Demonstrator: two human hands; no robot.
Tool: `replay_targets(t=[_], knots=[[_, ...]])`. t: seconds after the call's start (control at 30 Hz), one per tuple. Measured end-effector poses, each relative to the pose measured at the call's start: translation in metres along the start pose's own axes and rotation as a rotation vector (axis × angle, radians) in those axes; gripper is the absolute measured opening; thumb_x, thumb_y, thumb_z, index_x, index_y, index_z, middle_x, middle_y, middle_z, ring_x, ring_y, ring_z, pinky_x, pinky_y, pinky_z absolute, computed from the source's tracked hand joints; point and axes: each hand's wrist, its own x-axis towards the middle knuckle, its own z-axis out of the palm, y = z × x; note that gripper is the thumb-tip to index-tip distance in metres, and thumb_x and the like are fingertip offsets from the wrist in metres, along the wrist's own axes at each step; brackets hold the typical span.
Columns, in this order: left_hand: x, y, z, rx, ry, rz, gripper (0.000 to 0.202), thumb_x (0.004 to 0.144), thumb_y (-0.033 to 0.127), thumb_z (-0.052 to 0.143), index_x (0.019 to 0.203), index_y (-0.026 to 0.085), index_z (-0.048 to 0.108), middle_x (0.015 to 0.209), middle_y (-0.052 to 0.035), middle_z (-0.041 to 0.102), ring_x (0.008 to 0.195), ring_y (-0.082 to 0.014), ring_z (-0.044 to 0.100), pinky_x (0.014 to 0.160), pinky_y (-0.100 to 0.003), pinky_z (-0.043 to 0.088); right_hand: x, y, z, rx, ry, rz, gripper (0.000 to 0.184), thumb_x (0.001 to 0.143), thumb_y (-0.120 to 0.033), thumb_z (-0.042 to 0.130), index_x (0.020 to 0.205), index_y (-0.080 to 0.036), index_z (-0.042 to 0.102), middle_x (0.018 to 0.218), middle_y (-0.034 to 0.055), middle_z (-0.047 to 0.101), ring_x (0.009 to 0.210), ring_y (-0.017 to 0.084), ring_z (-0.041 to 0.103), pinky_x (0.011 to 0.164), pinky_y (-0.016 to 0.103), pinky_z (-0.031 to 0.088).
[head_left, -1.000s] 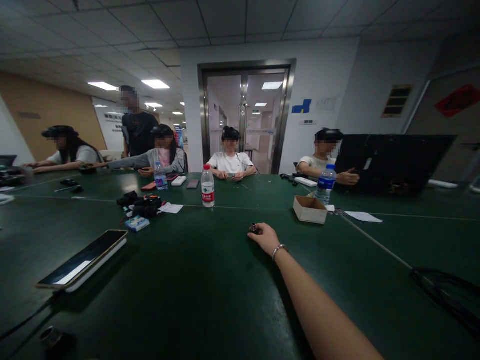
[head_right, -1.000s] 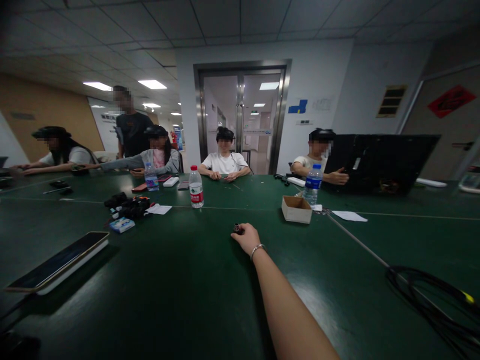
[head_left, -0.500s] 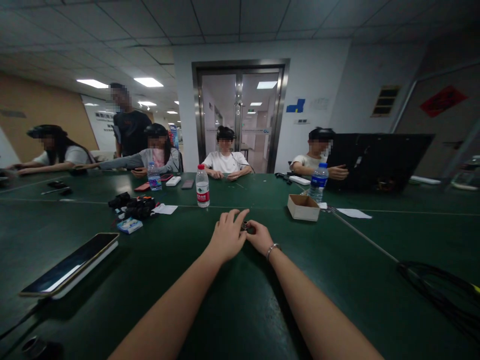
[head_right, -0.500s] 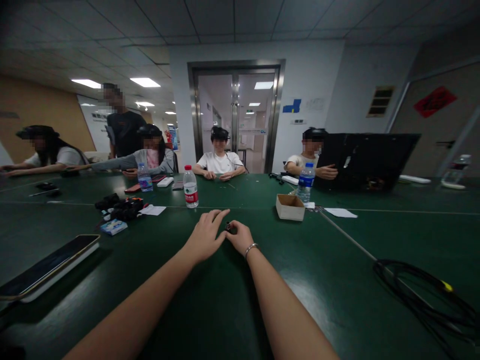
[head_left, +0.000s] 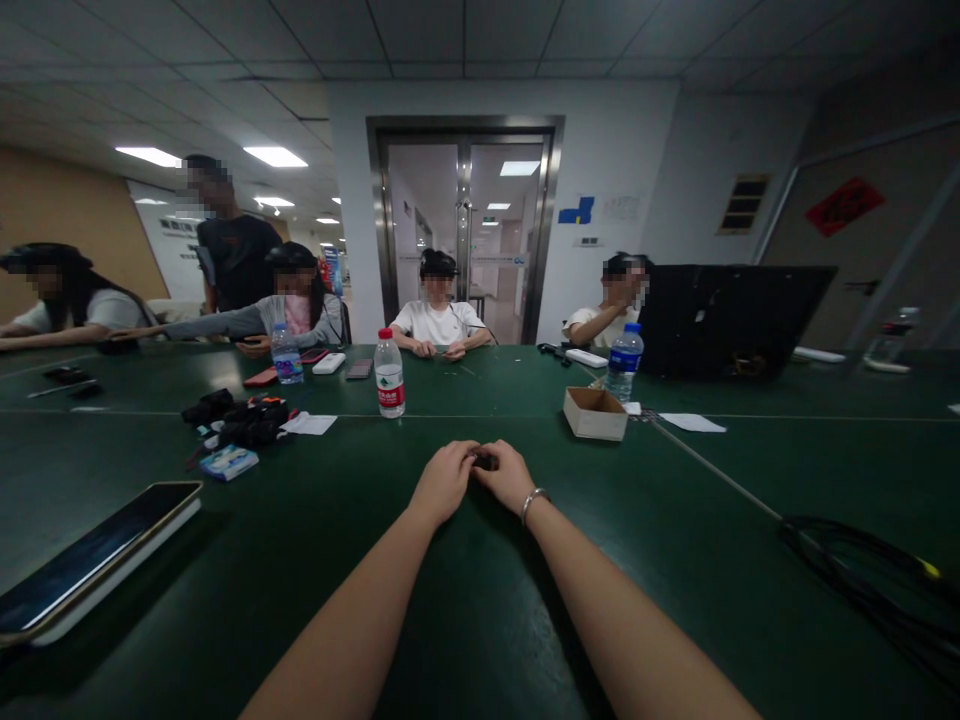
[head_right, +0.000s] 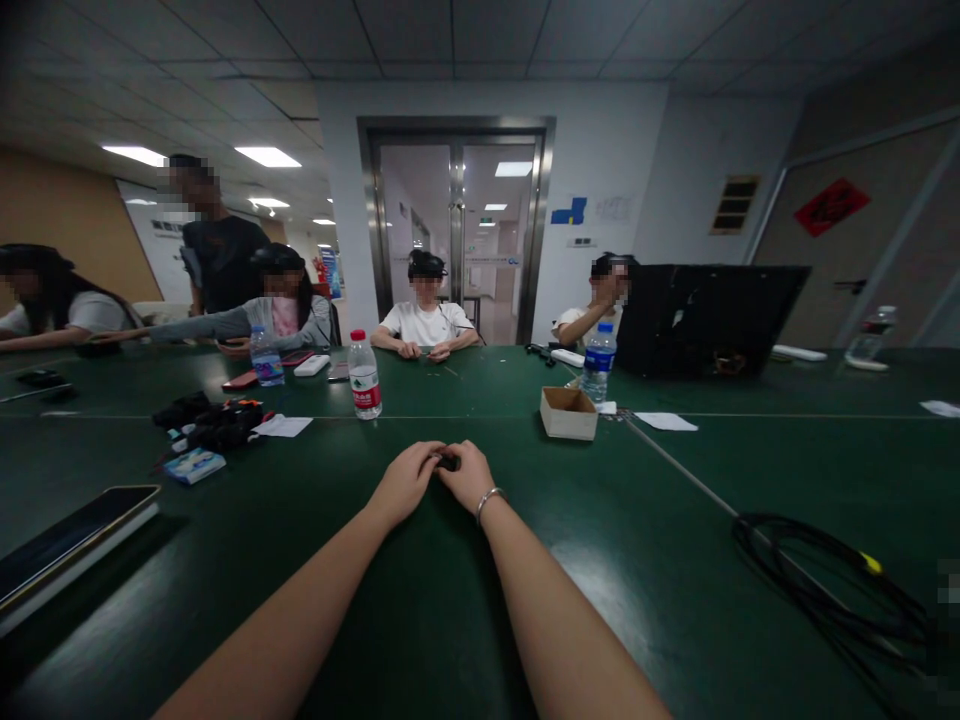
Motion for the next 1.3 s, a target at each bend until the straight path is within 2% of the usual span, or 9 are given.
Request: replay_targets(t=[0.17,0.3,0.43,0.6,0.87,1.03,1.17,1.3], knots=[[0.002,-0.009,0.003,-0.095,0.057,-0.060,0.021,0.084,0.022,0.041,0.095,0.022,0.059,0.095,-0.0033,0.057,0.091,-0.0166,0.054,0.082,-0.030,0.043,-0.001,0.001,0.000,0.081,0.010,0.045,0.020,0.062,-0.011,0.069,0.081,-0.016,0.065,0.082,0.0016,0.052,0.067,0.012,0.053,0.062,0.023,0.045],[0.002,-0.016,0.002,-0.172,0.058,-0.099,0.020,0.082,0.025,0.046,0.095,0.021,0.060,0.094,-0.0037,0.058,0.089,-0.0167,0.055,0.081,-0.029,0.044,0.000,0.005,0.003,0.174,-0.015,0.073,0.023,0.065,-0.011,0.064,0.087,-0.016,0.064,0.085,0.0018,0.057,0.060,0.010,0.053,0.058,0.022,0.046],[0.002,-0.019,0.002,-0.256,0.058,-0.147,0.022,0.082,0.031,0.046,0.095,0.021,0.060,0.094,-0.0039,0.061,0.086,-0.0162,0.057,0.077,-0.027,0.045,0.000,0.008,0.004,0.292,-0.069,0.098,0.025,0.069,-0.013,0.060,0.093,-0.017,0.063,0.079,0.0009,0.061,0.058,0.011,0.055,0.055,0.022,0.047],[0.003,-0.022,0.003,-0.301,0.070,-0.212,0.025,0.082,0.038,0.045,0.090,0.021,0.061,0.082,-0.0017,0.063,0.075,-0.0157,0.058,0.065,-0.025,0.044,0.000,0.010,0.004,0.316,-0.054,0.066,0.027,0.068,-0.013,0.061,0.095,-0.017,0.063,0.090,0.0029,0.061,0.063,0.011,0.057,0.057,0.022,0.049],[0.003,-0.021,0.002,-0.354,0.070,-0.245,0.025,0.080,0.039,0.048,0.088,0.019,0.061,0.078,-0.0016,0.063,0.072,-0.0150,0.058,0.064,-0.024,0.043,0.003,0.013,0.005,0.484,-0.124,0.100,0.023,0.075,-0.016,0.057,0.097,-0.017,0.062,0.088,0.0039,0.062,0.060,0.012,0.059,0.056,0.024,0.052],[0.004,-0.022,0.000,-0.405,0.064,-0.272,0.024,0.076,0.037,0.054,0.089,0.019,0.062,0.083,-0.0026,0.064,0.076,-0.0153,0.058,0.068,-0.024,0.044,0.003,0.011,0.000,0.610,-0.095,0.177,0.031,0.070,-0.012,0.062,0.100,-0.014,0.059,0.090,0.0059,0.060,0.058,0.011,0.060,0.057,0.025,0.053],[0.006,-0.029,0.004,-0.419,0.059,-0.284,0.029,0.077,0.042,0.053,0.089,0.018,0.063,0.078,-0.0031,0.064,0.072,-0.0153,0.058,0.065,-0.025,0.043,0.002,0.011,-0.003,0.709,-0.099,0.198,0.030,0.068,-0.022,0.068,0.095,-0.013,0.062,0.085,0.0054,0.061,0.060,0.012,0.061,0.059,0.026,0.053],[0.008,-0.033,0.008,-0.464,0.061,-0.297,0.033,0.075,0.044,0.054,0.087,0.015,0.064,0.073,-0.0042,0.063,0.068,-0.0152,0.057,0.062,-0.025,0.043,0.002,0.012,-0.003,0.825,-0.113,0.211,0.037,0.062,-0.030,0.073,0.093,-0.014,0.063,0.079,0.0033,0.061,0.064,0.014,0.062,0.062,0.026,0.053]])
